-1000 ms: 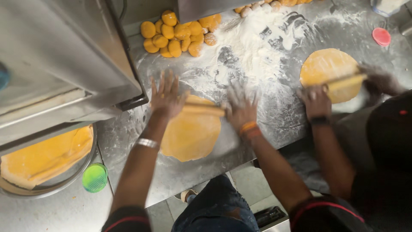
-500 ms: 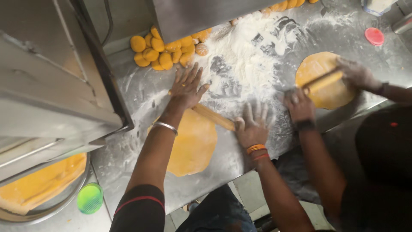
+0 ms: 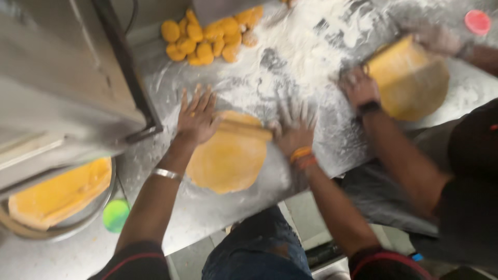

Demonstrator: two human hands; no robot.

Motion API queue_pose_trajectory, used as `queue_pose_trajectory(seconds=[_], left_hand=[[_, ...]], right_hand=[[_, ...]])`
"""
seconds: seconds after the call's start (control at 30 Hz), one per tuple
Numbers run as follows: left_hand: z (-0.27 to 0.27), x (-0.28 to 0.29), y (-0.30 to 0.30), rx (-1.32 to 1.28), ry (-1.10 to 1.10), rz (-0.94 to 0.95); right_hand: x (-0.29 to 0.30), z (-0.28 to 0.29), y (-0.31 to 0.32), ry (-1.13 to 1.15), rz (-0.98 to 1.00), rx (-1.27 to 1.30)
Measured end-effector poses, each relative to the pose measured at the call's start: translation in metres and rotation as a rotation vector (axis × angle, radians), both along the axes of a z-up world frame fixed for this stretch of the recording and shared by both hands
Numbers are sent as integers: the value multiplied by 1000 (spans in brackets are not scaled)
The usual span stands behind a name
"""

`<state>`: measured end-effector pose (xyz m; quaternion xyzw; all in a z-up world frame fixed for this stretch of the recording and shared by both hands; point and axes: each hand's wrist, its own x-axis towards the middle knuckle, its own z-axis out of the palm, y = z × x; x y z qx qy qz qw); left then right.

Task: The person rolls out yellow dough balls into flat circular sheets on a floured stainless steel countertop using a wooden rolling pin. They repeatedly flip and reposition the dough, dusting it with flour as needed, and stack the finished sheets in a metal tray.

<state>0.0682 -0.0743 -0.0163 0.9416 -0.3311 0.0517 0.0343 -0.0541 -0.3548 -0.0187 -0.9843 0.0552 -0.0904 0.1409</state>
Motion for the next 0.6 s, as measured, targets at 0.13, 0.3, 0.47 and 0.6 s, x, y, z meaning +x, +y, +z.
queue_pose_trajectory(seconds=[0.13,0.3,0.47,0.6], left_hand=[[-1,-73,38,105,20,-55],[14,-196,77,-145,128,-21],[-4,-85,41,-131,21,138],[-7,-103,44,-76,33,183]], right_hand=[[-62,9,8,-63,217,25],[-167,30,53,-15,169,108],[-28,-2,9,12,217,-35],[-37,-7,-3,89,359,-84]])
